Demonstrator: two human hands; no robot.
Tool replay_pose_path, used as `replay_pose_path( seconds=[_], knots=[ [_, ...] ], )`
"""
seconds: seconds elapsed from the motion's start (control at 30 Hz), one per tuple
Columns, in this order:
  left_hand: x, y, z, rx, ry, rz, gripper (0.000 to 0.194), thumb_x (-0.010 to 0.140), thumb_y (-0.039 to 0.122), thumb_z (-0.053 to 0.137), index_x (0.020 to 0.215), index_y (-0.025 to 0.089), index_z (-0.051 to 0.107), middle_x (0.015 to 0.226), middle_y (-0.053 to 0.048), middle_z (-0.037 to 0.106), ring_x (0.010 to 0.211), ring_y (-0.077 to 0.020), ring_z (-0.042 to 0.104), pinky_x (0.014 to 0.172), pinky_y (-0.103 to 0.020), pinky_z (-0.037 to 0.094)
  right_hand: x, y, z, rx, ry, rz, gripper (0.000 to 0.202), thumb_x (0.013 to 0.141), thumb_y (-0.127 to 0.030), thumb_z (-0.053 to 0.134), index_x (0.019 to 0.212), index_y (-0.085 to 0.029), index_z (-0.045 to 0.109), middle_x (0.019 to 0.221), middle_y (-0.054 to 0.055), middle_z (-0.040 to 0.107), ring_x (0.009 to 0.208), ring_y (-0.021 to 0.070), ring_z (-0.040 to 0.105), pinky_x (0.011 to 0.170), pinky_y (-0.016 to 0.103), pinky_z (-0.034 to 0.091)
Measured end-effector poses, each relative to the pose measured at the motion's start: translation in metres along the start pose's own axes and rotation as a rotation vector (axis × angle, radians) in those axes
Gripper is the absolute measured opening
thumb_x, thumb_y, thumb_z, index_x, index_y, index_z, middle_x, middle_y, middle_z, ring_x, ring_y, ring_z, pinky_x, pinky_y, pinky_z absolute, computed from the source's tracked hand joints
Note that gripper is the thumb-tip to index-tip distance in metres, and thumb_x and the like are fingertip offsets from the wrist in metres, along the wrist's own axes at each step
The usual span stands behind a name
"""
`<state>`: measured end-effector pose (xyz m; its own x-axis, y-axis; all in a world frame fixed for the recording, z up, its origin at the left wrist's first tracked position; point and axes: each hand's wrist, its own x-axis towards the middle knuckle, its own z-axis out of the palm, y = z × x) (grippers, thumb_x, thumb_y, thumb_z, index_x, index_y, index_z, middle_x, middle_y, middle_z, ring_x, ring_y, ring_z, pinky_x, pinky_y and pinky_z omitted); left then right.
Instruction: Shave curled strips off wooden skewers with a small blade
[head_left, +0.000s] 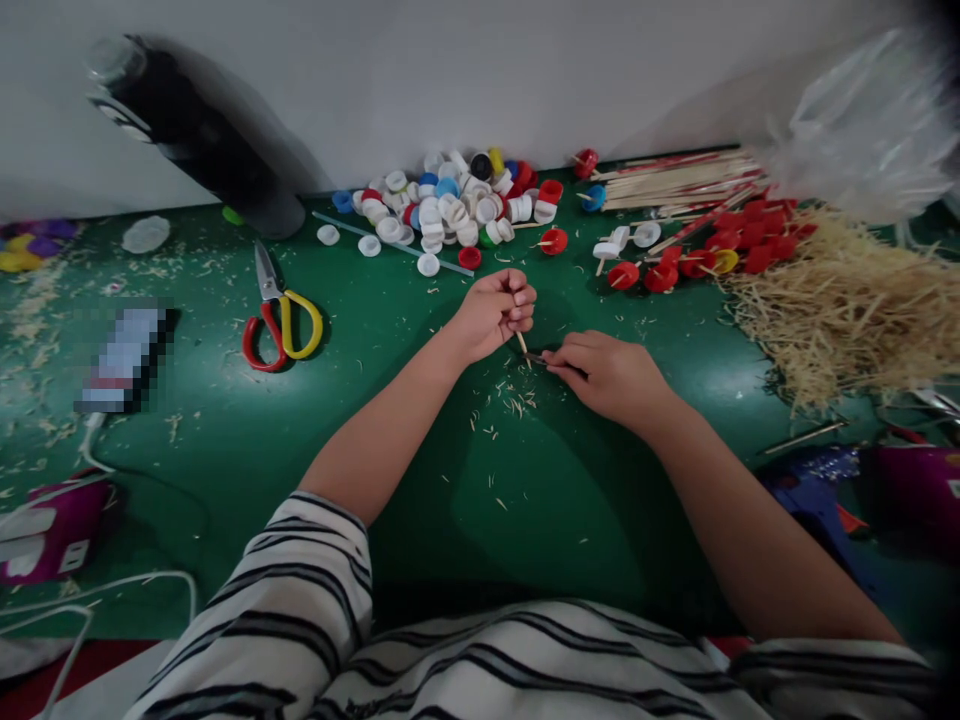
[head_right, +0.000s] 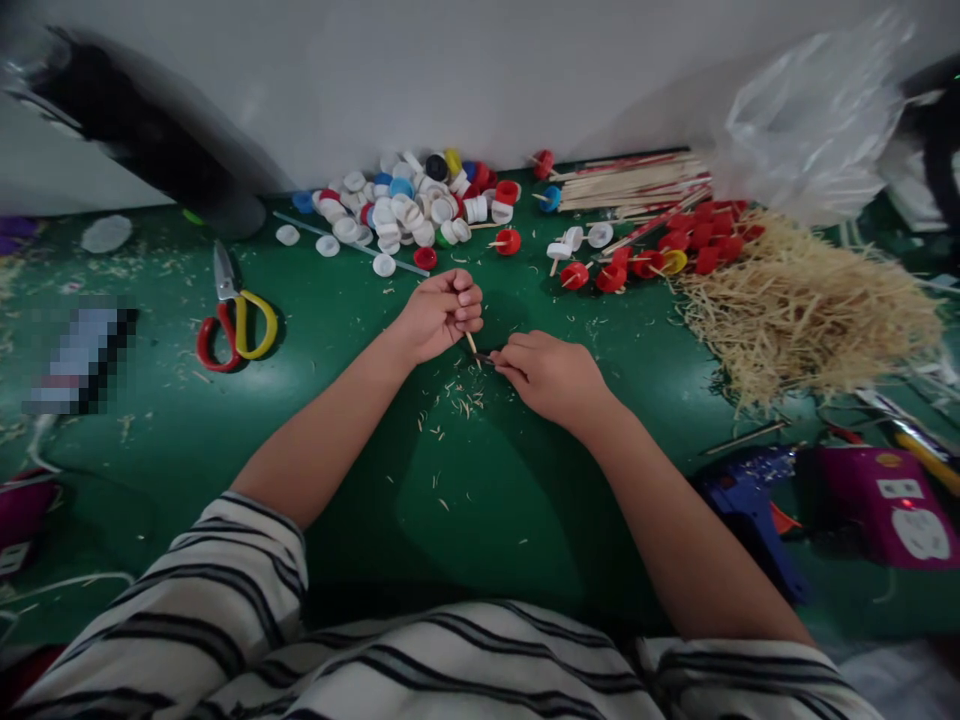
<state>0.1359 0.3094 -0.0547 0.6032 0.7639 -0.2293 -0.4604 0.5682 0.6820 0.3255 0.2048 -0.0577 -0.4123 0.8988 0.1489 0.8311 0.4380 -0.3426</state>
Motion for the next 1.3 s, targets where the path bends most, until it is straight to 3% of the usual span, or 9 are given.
replay_pose_path(
  seconds=[0.27, 0.5, 0.63, 0.73, 0.87, 1.13, 1.3],
  knots=[
    [0.001, -0.001, -0.002, -0.02, -0.025, 0.029, 0.033, 0.07, -0.013, 0.04, 0.076, 0.019, 0.041, 0.064, 0.005, 0.043, 0.049, -0.0054, 0.041, 0.049, -0.019, 0.03, 0.0, 0.002, 0.001, 0.041, 0.011, 0.004, 0.022, 0.102, -0.031, 0.054, 0.093, -0.023, 0.071, 0.094, 0.002, 0.073, 0.094, 0.0174, 0.065, 0.065, 0.029, 0.038],
    [0.006, 0.004, -0.009, -0.139, 0.065, 0.114, 0.033, 0.074, -0.014, 0.038, 0.076, 0.019, 0.04, 0.066, 0.005, 0.043, 0.048, -0.0039, 0.04, 0.048, -0.017, 0.028, -0.008, -0.003, -0.003, 0.021, -0.031, -0.02, 0.021, 0.102, -0.03, 0.053, 0.096, -0.024, 0.073, 0.097, 0.001, 0.075, 0.095, 0.0175, 0.066, 0.062, 0.029, 0.037],
    [0.004, 0.002, -0.007, -0.039, 0.017, 0.05, 0.033, 0.073, -0.014, 0.04, 0.077, 0.018, 0.045, 0.068, 0.004, 0.043, 0.051, -0.0047, 0.042, 0.05, -0.018, 0.03, -0.009, -0.005, 0.001, 0.021, 0.079, 0.026, 0.021, 0.101, -0.033, 0.054, 0.101, -0.024, 0.073, 0.099, 0.003, 0.076, 0.094, 0.0199, 0.066, 0.065, 0.03, 0.042],
    [0.002, 0.002, -0.005, -0.011, -0.013, 0.047, 0.033, 0.071, -0.013, 0.041, 0.077, 0.018, 0.047, 0.068, 0.004, 0.044, 0.052, -0.0053, 0.043, 0.051, -0.018, 0.031, -0.008, -0.003, 0.002, 0.078, 0.186, 0.038, 0.023, 0.099, -0.028, 0.055, 0.114, -0.024, 0.071, 0.104, 0.006, 0.075, 0.099, 0.0222, 0.066, 0.076, 0.033, 0.049],
    [0.001, 0.002, -0.002, -0.006, -0.018, 0.043, 0.033, 0.069, -0.013, 0.04, 0.076, 0.018, 0.045, 0.068, 0.003, 0.044, 0.053, -0.0061, 0.042, 0.052, -0.018, 0.031, -0.007, 0.002, 0.001, 0.108, 0.224, 0.02, 0.027, 0.101, -0.028, 0.051, 0.116, -0.021, 0.071, 0.105, 0.009, 0.074, 0.099, 0.023, 0.065, 0.082, 0.035, 0.051],
    [0.0, 0.003, -0.001, -0.013, -0.018, 0.025, 0.033, 0.07, -0.013, 0.04, 0.076, 0.018, 0.046, 0.069, 0.002, 0.044, 0.055, -0.0074, 0.042, 0.053, -0.018, 0.032, -0.007, -0.007, -0.007, -0.099, 0.099, 0.175, 0.034, 0.103, -0.046, 0.05, 0.124, -0.034, 0.073, 0.11, 0.0, 0.079, 0.089, 0.0188, 0.071, 0.059, 0.029, 0.035],
    [-0.001, 0.003, -0.004, 0.009, -0.077, 0.012, 0.03, 0.068, -0.011, 0.043, 0.077, 0.018, 0.047, 0.069, 0.002, 0.045, 0.053, -0.0067, 0.041, 0.051, -0.018, 0.03, -0.003, -0.012, -0.005, -0.234, 0.03, 0.277, 0.054, 0.105, -0.055, 0.035, 0.083, -0.022, 0.071, 0.072, 0.005, 0.071, 0.058, 0.0158, 0.056, 0.052, 0.031, 0.017]
  ],
)
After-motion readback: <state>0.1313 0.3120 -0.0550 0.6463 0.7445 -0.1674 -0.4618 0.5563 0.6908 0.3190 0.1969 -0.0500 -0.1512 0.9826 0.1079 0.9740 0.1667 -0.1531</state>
